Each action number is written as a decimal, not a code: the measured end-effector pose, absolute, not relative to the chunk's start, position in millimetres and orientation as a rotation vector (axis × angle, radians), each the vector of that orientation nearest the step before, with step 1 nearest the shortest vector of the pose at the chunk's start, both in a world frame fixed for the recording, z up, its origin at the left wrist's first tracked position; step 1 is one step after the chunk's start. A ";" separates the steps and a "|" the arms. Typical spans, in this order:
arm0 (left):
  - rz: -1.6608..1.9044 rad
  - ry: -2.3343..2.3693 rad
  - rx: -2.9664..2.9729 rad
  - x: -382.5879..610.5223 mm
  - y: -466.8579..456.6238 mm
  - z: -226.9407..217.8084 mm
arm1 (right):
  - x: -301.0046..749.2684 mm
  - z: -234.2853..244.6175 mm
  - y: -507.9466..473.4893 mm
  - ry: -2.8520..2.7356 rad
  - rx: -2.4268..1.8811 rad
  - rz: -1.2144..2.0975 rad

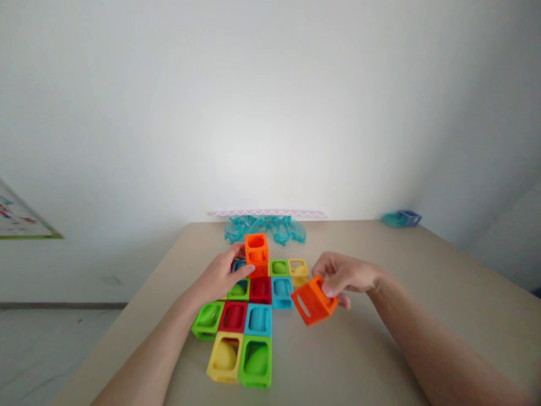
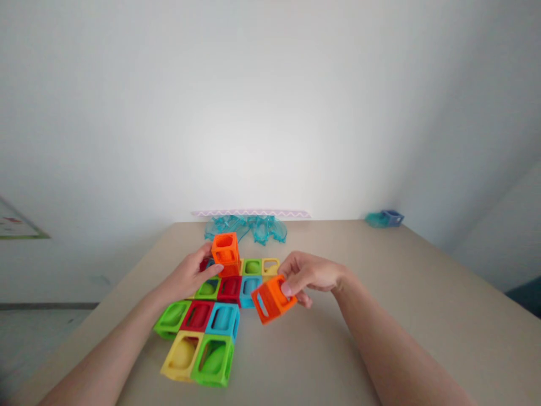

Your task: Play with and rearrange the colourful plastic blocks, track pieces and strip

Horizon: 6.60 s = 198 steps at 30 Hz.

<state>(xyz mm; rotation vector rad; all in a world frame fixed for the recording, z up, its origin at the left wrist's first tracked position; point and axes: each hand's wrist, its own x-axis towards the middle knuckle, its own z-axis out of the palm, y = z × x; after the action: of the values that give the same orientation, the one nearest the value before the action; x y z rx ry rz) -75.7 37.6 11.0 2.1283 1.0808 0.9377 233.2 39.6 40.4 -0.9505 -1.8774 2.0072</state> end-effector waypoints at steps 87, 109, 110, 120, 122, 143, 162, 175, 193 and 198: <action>0.739 1.222 2.333 -79.6 38.3 10.3 | 154.2 33.0 42.2 -1.535 -0.802 0.611; 0.662 1.321 2.433 -70.6 33.9 16.1 | 363.5 -41.5 15.2 -1.933 -1.862 -0.683; 0.675 1.323 2.425 -70.5 33.7 16.0 | 362.9 -40.4 14.9 -1.933 -1.866 -0.676; 0.875 1.296 2.391 -71.6 34.6 21.8 | 350.0 -22.8 0.5 -1.811 -1.837 -0.697; 0.951 1.321 2.373 -77.5 32.1 26.1 | 348.6 -20.2 -6.6 -1.769 -1.766 -0.738; 1.163 1.943 1.675 -49.6 -129.1 -39.4 | 174.9 -29.3 11.3 -1.758 -1.294 0.536; 1.159 1.563 1.707 -113.6 11.1 -17.9 | 178.1 -23.1 4.0 -1.715 -1.296 0.574; 1.085 1.394 1.643 -124.7 1.8 -22.8 | 174.4 -16.9 -6.2 -2.018 -1.146 0.386; 1.313 1.144 1.478 -118.6 -3.5 -24.2 | 174.6 -6.4 -2.9 -2.081 -1.138 0.201; 1.328 1.114 1.466 -121.8 -4.0 -20.4 | 152.3 23.2 12.2 -2.375 -1.043 0.217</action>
<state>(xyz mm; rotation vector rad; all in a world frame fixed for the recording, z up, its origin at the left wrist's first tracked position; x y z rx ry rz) -121.8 -4.0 -20.4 1.4657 1.1137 1.3280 152.3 12.2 23.2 -1.0431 -2.3750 0.2172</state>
